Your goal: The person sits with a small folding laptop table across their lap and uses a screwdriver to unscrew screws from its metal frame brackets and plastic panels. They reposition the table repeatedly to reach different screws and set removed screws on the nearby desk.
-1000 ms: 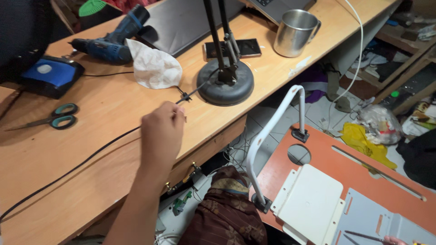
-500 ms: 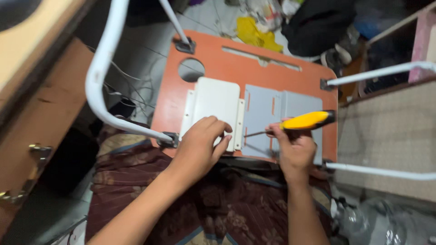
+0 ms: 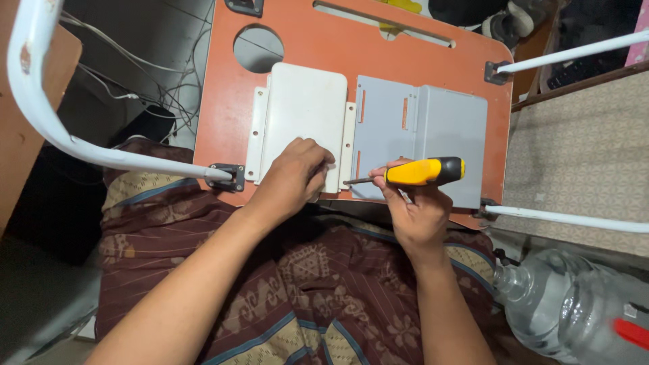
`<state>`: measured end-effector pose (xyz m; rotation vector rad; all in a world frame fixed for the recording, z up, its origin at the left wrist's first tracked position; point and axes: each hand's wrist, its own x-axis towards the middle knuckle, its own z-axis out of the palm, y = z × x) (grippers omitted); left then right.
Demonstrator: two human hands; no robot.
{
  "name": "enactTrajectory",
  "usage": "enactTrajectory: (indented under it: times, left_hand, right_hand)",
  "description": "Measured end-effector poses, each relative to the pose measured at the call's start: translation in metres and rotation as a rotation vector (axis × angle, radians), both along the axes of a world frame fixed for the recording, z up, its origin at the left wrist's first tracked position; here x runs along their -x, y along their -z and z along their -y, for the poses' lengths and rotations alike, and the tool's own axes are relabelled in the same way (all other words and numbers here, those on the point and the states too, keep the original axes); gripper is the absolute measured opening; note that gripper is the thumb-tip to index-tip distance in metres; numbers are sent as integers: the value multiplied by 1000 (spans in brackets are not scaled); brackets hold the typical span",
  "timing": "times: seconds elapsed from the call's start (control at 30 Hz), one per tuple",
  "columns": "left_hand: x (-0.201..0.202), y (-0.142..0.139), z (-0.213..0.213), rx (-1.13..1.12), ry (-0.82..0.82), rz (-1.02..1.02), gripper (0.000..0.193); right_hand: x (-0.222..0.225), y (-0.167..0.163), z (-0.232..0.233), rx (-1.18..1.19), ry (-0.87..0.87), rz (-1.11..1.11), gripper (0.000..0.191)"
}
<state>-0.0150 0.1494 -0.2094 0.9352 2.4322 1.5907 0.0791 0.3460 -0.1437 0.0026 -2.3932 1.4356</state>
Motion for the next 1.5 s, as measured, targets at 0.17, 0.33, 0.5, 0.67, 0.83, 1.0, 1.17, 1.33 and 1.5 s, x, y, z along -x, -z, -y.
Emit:
enactTrajectory:
  times: [0.17, 0.33, 0.5, 0.67, 0.83, 1.0, 1.17, 1.33, 1.5]
  left_hand:
    - [0, -6, 0, 1, 10, -2, 21]
    - [-4, -6, -5, -76, 113, -174, 31]
    - [-8, 1, -23, 13, 162, -259, 19]
    - [-5, 8, -29, 37, 142, -284, 17]
    - [-8, 3, -33, 45, 78, -335, 20]
    - [-9, -4, -23, 181, 72, -390, 44]
    - [-13, -6, -18, 285, 68, -469, 39]
    - [-18, -2, -25, 276, 48, -459, 35]
    - [-21, 1, -31, 325, 15, -492, 27]
  right_hand:
    - [0, 0, 4, 19, -32, -12, 23]
    - [3, -1, 7, 38, -107, -11, 25]
    - [2, -1, 15, -81, 30, 60, 29]
    - [-1, 10, 18, 245, 47, 52, 37]
    - [-5, 29, 18, 312, 82, 63, 32]
    - [-4, 32, 16, 209, 129, 43, 24]
    - [-1, 25, 13, 412, 136, 66, 43]
    - [-1, 32, 11, 434, 6, -21, 46]
    - [-2, 36, 9, 312, 107, -4, 30]
